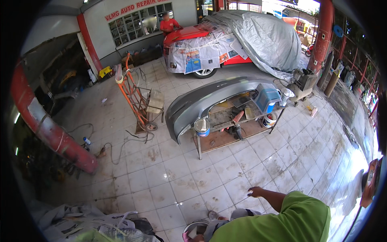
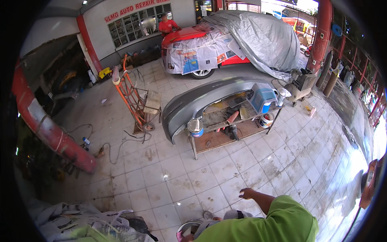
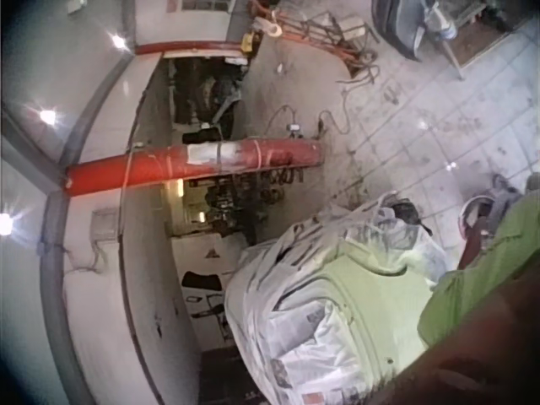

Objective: The person sands a light green car hood with a sanding block, repeatedly dipping the block into a bucket of water. The hood is masked with newspaper and plastic. The person works across the surface, then walks to a shelf to retrieve a new sanding block.

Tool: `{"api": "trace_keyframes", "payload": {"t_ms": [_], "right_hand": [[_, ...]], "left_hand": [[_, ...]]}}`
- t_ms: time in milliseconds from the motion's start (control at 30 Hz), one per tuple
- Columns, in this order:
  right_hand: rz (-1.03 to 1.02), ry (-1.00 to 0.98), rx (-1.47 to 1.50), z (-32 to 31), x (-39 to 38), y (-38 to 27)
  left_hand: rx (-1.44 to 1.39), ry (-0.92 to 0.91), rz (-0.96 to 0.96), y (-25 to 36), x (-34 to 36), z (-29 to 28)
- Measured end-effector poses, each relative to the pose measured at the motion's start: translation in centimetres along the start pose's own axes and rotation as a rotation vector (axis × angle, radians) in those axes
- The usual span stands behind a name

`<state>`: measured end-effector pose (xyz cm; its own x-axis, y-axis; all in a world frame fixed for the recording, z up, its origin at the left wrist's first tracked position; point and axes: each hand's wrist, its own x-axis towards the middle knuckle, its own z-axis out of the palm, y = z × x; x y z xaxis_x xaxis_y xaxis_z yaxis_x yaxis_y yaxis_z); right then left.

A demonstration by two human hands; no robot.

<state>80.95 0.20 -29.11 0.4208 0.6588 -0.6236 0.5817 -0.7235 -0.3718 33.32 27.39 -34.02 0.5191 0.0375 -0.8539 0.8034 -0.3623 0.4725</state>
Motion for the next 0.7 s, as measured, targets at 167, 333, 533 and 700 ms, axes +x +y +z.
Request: {"api": "trace_keyframes", "payload": {"t_ms": [167, 333, 533, 700], "right_hand": [[0.325, 0.266, -0.077, -4.5, -1.5, 10.5], [0.644, -0.449, -0.163, -8.8, -0.9, 16.9], [0.538, -0.732, 0.089, -12.5, 24.7, -2.3], [-0.483, -0.638, -0.375, -20.5, 53.3, -29.2]], "left_hand": [[-0.080, 0.734, -0.095, -5.5, -1.9, -14.7], [-0.465, 1.091, -0.106, -3.8, -4.1, -30.2], [-0.556, 0.929, -0.286, -6.4, -5.2, -30.1], [-0.669, 0.681, -0.379, -6.0, -5.4, -26.7]]}}
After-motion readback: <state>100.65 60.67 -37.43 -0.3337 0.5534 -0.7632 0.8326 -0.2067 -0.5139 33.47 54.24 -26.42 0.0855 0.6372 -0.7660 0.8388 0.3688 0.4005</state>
